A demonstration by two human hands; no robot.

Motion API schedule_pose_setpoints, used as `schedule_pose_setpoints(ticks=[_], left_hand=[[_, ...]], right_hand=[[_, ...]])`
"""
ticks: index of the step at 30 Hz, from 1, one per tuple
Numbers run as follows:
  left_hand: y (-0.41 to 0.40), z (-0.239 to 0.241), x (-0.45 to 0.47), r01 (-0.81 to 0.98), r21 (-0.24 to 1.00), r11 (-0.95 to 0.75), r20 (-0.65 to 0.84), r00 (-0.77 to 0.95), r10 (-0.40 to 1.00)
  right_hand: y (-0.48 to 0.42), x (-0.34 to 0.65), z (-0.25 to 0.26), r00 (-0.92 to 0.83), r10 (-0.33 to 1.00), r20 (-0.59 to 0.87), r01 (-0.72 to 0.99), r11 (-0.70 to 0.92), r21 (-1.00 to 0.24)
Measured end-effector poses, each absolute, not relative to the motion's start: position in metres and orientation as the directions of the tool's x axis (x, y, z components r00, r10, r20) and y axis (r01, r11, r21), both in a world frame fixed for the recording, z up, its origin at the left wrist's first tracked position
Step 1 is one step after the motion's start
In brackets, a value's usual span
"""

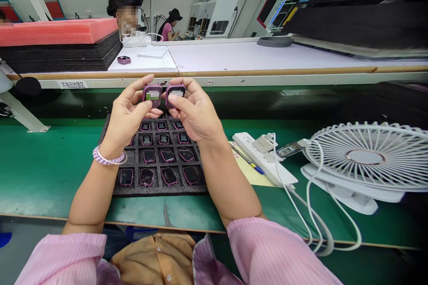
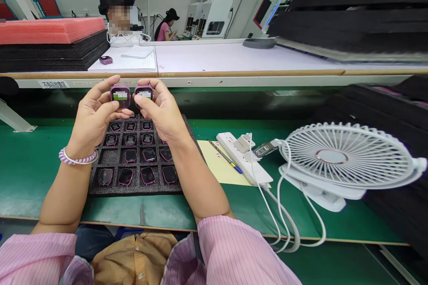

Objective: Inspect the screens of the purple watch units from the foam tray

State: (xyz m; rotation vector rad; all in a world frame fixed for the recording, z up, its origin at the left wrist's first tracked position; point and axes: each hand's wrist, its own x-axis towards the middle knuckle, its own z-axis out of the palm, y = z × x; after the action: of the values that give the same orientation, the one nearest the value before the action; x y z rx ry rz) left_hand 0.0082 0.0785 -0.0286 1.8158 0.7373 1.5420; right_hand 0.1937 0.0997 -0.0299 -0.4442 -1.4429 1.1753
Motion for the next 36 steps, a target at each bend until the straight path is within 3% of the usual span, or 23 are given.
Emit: schedule_pose_setpoints(ticks=[13,20,23,25,27,29,31,33,36], left_hand=[[0.081,-0.029,0.008,0.036,0.758,-0.651,0.642,0.129,0.755],[0.069,-0.021,0.01,-0.031,0.865,-0.501,0.502,0.092,0.86],[0.062,-0.02,-0.015,0.059,0.909,-0.413,0.407,0.096,0.908],[0.056,-0.024,-0.042,0.203,0.906,-0.371,0.359,0.094,0.929],[0.047,-0.033,-0.072,0.399,0.855,-0.332,0.318,0.103,0.942],[0.038,-0.049,-0.1,0.595,0.759,-0.265,0.248,0.112,0.962],[0.03,-0.07,-0.123,0.735,0.646,-0.208,0.177,0.121,0.977],[0.025,-0.093,-0.138,0.81,0.56,-0.175,0.095,0.147,0.985],[0.019,-0.116,-0.148,0.868,0.477,-0.136,0.008,0.15,0.989]], right_hand=[[0.108,0.195,-0.032,-0.331,0.83,0.449,-0.425,0.293,-0.856],[0.1,0.19,-0.031,-0.389,0.816,0.427,-0.414,0.259,-0.873],[0.101,0.176,-0.044,-0.476,0.789,0.388,-0.358,0.23,-0.905],[0.102,0.163,-0.059,-0.565,0.758,0.327,-0.255,0.216,-0.942],[0.102,0.147,-0.077,-0.632,0.732,0.255,-0.043,0.296,-0.954],[0.097,0.132,-0.094,-0.669,0.71,0.22,0.217,0.47,-0.856],[0.091,0.12,-0.108,-0.704,0.682,0.196,0.405,0.612,-0.679],[0.085,0.11,-0.118,-0.733,0.667,0.133,0.5,0.662,-0.558],[0.08,0.099,-0.126,-0.734,0.677,0.052,0.567,0.654,-0.501]])
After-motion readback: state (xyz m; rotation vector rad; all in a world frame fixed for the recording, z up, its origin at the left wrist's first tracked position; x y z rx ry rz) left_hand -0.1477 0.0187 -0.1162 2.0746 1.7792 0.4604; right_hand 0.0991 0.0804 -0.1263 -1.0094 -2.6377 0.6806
